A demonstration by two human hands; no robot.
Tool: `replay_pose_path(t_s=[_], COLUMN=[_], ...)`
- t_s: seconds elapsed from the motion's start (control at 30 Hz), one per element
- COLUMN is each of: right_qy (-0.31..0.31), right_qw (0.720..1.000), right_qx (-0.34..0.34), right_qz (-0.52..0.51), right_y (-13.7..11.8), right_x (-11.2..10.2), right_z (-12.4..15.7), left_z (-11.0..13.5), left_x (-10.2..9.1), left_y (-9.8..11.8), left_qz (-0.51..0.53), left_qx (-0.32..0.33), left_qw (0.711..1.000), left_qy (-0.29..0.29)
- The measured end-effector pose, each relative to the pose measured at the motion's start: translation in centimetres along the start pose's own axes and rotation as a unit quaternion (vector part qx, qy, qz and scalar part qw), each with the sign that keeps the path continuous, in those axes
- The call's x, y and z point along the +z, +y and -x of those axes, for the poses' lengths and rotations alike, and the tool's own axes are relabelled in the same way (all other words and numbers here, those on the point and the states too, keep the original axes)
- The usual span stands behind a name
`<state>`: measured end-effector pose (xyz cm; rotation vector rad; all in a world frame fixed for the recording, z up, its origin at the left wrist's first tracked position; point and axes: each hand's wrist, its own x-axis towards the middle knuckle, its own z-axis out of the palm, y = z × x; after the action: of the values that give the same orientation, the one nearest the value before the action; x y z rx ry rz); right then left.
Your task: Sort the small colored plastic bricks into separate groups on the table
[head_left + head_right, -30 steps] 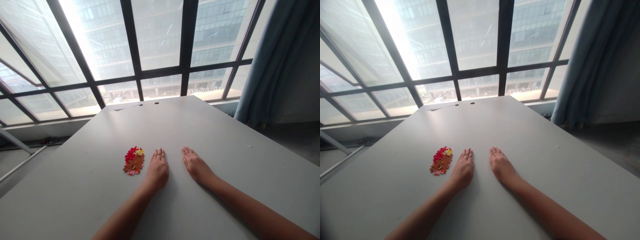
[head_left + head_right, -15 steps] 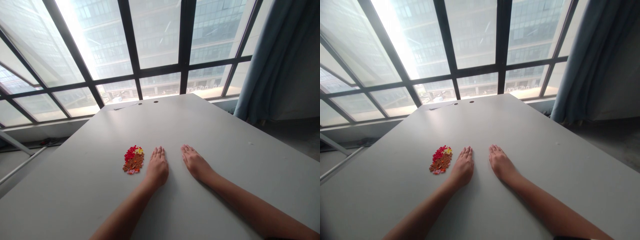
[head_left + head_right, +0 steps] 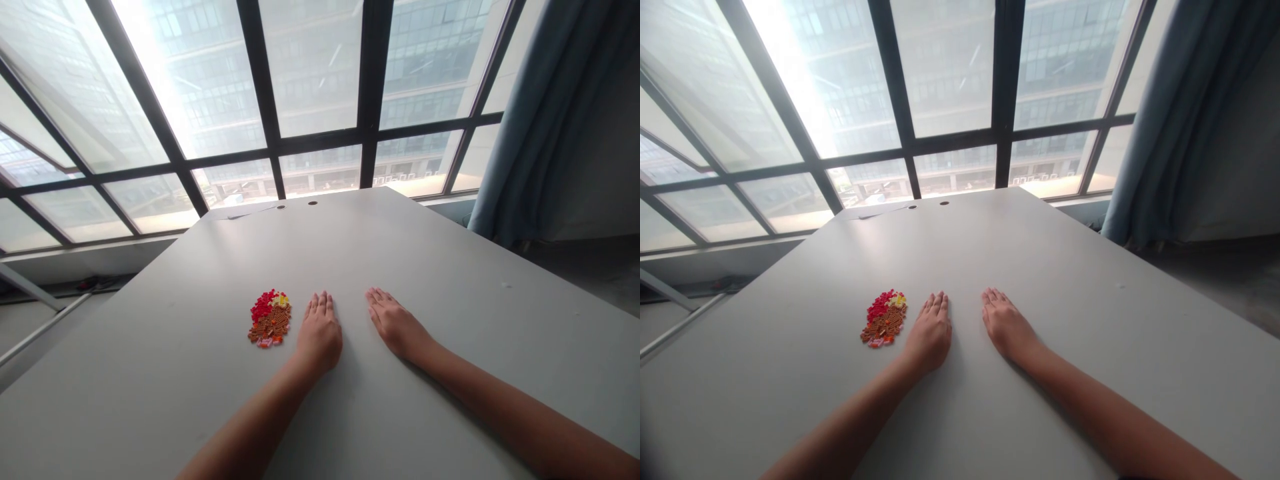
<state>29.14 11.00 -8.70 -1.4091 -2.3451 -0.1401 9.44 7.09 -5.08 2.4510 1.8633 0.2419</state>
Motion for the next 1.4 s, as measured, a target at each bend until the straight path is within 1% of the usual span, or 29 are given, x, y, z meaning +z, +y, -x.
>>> replay_pose_path(t_s=[0.3,0.53,0.63,0.73,0.83,0.9,0.93,0.97,1.03,1.1,1.17,1.2,1.27,1.4], right_qy=[0.003,0.005,0.016,0.042,0.082,0.104,0.111,0.116,0.120,0.120,0.122,0.124,0.130,0.138], right_qw=[1.000,1.000,1.000,0.998,0.993,0.990,0.989,0.989,0.988,0.987,0.985,0.984,0.981,0.977], right_qx=[0.003,0.009,0.010,0.034,0.072,0.077,0.072,0.063,0.039,0.015,-0.004,-0.010,-0.013,-0.004], right_qz=[-0.009,-0.010,-0.017,-0.029,-0.043,-0.056,-0.064,-0.073,-0.092,-0.110,-0.125,-0.131,-0.141,-0.160], right_y=[0.2,-0.2,-0.4,-0.7,-1.1,-1.5,-1.7,-2.0,-2.4,-2.7,-2.8,-2.8,-2.7,-2.4], right_x=[0.5,-0.1,-0.6,-1.6,-3.1,-3.9,-4.2,-4.4,-4.5,-4.4,-4.2,-4.0,-3.9,-3.7], right_z=[0.0,0.0,-0.1,0.1,0.3,0.4,0.3,0.3,0.2,0.0,-0.1,-0.2,-0.3,-0.2], left_z=[-0.1,-0.2,0.0,0.4,0.9,1.0,1.0,1.0,1.0,1.0,1.0,0.9,0.5,-0.7], left_x=[0.2,0.3,0.3,-0.3,-2.0,-3.5,-4.3,-4.9,-5.8,-5.9,-5.4,-5.0,-4.2,-3.4], left_y=[-0.1,-0.1,-0.2,0.1,-0.3,-1.8,-3.2,-4.8,-8.8,-12.7,-15.6,-16.5,-17.2,-16.2], left_qz=[0.001,0.010,0.015,0.018,0.018,0.020,0.023,0.026,0.037,0.050,0.066,0.075,0.093,0.130], left_qx=[-0.001,0.002,0.005,0.015,0.031,0.034,0.031,0.026,0.007,-0.017,-0.030,-0.025,-0.004,0.047], left_qw=[1.000,1.000,1.000,0.999,0.997,0.995,0.995,0.995,0.996,0.996,0.996,0.996,0.996,0.990], left_qy=[0.004,0.015,0.024,0.042,0.072,0.091,0.093,0.092,0.086,0.074,0.050,0.035,0.009,-0.031])
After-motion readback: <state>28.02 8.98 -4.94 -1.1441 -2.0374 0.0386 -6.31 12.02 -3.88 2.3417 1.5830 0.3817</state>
